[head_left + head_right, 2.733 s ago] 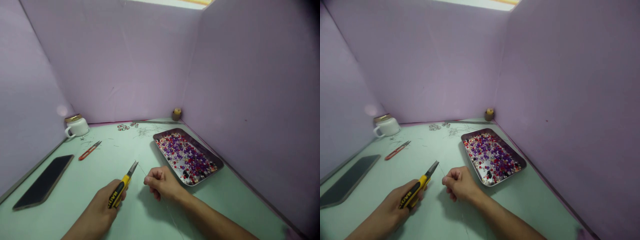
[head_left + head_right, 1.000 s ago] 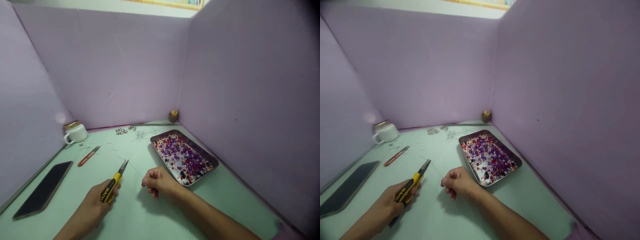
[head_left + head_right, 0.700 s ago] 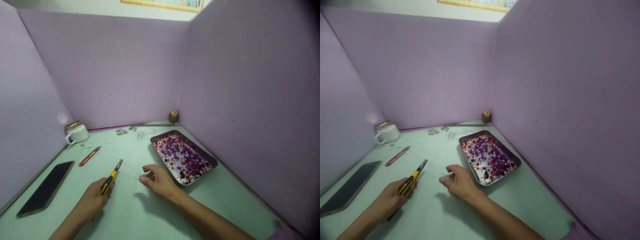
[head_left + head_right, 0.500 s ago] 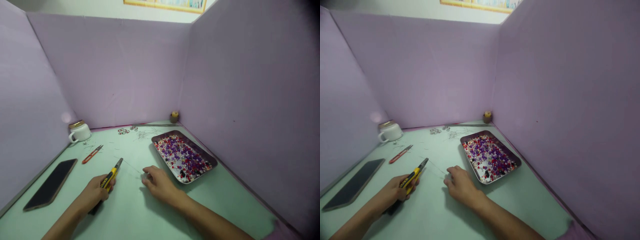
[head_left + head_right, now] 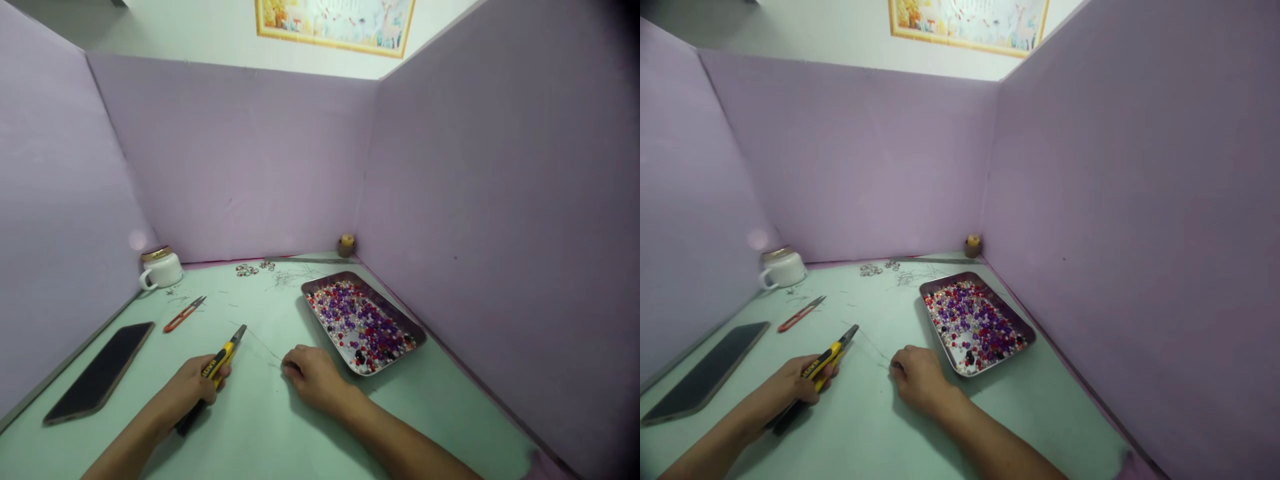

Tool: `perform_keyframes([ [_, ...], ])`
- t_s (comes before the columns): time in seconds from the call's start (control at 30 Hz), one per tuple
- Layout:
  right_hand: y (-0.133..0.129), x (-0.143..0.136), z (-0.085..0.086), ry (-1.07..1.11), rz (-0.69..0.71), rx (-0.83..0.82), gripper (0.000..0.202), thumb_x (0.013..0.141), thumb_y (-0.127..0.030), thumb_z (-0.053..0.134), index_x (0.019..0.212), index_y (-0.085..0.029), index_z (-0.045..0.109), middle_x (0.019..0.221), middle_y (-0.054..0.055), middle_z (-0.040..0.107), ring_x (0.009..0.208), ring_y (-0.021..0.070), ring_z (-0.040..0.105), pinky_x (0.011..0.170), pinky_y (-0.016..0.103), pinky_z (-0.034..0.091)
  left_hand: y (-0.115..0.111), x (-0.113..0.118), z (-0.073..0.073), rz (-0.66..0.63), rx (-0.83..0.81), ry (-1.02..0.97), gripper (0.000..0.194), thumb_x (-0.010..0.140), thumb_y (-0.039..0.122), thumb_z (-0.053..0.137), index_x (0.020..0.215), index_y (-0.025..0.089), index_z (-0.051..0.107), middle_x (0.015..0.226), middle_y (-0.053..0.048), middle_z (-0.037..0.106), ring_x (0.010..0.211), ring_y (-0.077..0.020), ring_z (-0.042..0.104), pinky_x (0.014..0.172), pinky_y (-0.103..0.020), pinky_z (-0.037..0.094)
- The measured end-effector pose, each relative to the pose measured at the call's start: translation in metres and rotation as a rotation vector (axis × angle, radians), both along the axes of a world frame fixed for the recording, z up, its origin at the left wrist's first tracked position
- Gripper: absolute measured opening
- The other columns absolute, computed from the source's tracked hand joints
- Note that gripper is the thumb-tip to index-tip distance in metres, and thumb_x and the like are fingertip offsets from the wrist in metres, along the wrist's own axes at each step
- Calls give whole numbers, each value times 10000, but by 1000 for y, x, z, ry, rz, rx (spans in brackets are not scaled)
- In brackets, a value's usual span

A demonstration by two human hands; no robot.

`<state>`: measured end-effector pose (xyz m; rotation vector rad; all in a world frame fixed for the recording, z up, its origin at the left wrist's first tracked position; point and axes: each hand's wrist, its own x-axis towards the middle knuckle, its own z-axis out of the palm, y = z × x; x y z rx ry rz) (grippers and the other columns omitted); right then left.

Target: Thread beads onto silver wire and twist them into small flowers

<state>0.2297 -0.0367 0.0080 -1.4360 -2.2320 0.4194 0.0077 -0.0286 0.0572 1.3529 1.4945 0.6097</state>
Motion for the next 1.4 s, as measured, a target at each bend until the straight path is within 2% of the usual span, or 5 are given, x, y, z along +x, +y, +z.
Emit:
perform_keyframes([
  [0.47,0,0,-3,-44,19,10,198,771,-212,434,840,-188,617,798,27,616,714,136,538,594,229,304,7,-14,-11,-71,-81,-126,217,454,41,470,634,163,486,586,29,498,518,-98,423,460,-206,288],
  [0.8,1,1,-4,-36,19,27,187,774,-218,428,822,-189,607,778,27,607,687,134,525,570,235,282,6,-11,-9,-6,-73,-219,179,456,50,503,595,160,523,643,-21,555,570,-152,518,466,-231,375],
  [1.1,3,2,-7,1,28,4,180,776,-221,439,827,-195,610,773,25,607,699,135,533,570,235,285,20,-18,-29,64,-113,-254,176,382,57,507,521,165,507,726,-49,580,614,-173,525,463,-246,422],
  [1.27,5,2,-8,48,4,10,225,826,-296,399,800,-194,597,735,20,599,675,128,530,569,238,278,23,-23,-33,91,-142,-295,169,391,67,542,533,157,530,751,-61,591,659,-200,547,479,-267,445],
  [1.4,5,1,-8,50,-15,4,273,852,-281,348,718,-185,565,685,13,579,617,113,507,552,238,264,27,-28,-37,79,-175,-322,167,400,75,577,543,153,542,761,-73,592,687,-220,549,484,-283,453],
])
